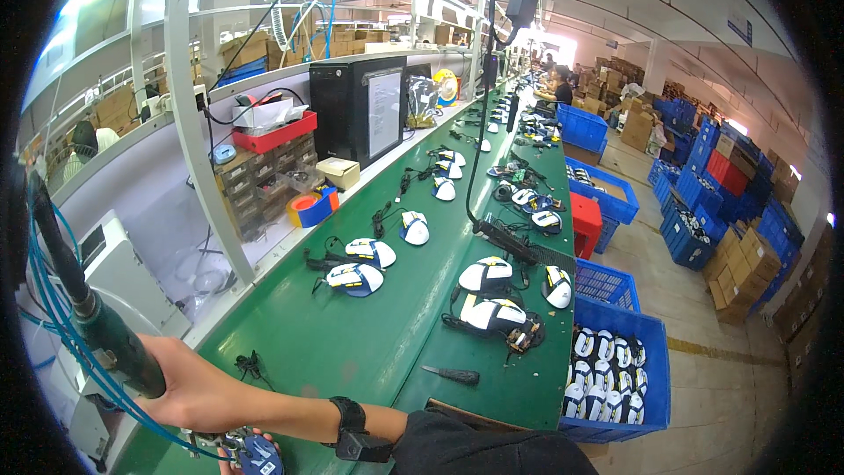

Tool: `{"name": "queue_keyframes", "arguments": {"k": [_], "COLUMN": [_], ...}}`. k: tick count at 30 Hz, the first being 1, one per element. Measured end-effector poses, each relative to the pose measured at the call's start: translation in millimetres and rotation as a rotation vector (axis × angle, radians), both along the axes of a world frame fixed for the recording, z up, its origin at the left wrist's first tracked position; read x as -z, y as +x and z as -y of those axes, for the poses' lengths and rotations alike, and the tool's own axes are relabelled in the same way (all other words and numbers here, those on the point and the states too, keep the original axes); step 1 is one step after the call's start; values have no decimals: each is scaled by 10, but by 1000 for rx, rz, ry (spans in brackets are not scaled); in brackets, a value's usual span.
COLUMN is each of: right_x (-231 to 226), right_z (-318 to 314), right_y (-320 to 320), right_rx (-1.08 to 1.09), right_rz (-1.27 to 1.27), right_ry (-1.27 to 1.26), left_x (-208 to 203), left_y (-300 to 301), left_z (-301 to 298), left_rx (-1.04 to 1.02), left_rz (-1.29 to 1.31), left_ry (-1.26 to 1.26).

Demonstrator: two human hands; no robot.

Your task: Using an automated screwdriver tool to fasten the bottom component of computer mice on an assembly line.

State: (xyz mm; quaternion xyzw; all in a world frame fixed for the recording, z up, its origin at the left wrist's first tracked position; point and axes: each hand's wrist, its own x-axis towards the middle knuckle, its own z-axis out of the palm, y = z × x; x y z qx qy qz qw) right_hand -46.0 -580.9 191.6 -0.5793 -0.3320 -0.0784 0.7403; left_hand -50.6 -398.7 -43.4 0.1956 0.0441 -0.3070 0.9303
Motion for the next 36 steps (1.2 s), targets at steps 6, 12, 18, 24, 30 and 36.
{"name": "queue_keyframes", "arguments": {"k": [6,12,18,24,30,36], "right_x": [-20,11,20,10,40,51], "right_z": [13,-27,-49,-38,-54,-24], "right_y": [-19,-13,-4,-26,-1,-5], "right_rx": [-1,24,26,63,53,32], "right_rz": [-81,-41,-26,-45,-18,-39], "right_ry": [-47,20,39,8,29,45], "left_x": [41,-31,-15,-75,-18,-135], "left_y": [23,-17,-7,-16,-8,-29], "left_z": [-21,-9,-9,19,12,61], "left_rx": [8,18,35,52,51,50], "left_rz": [-6,24,47,39,12,6], "left_ry": [8,18,4,0,-41,-87]}}
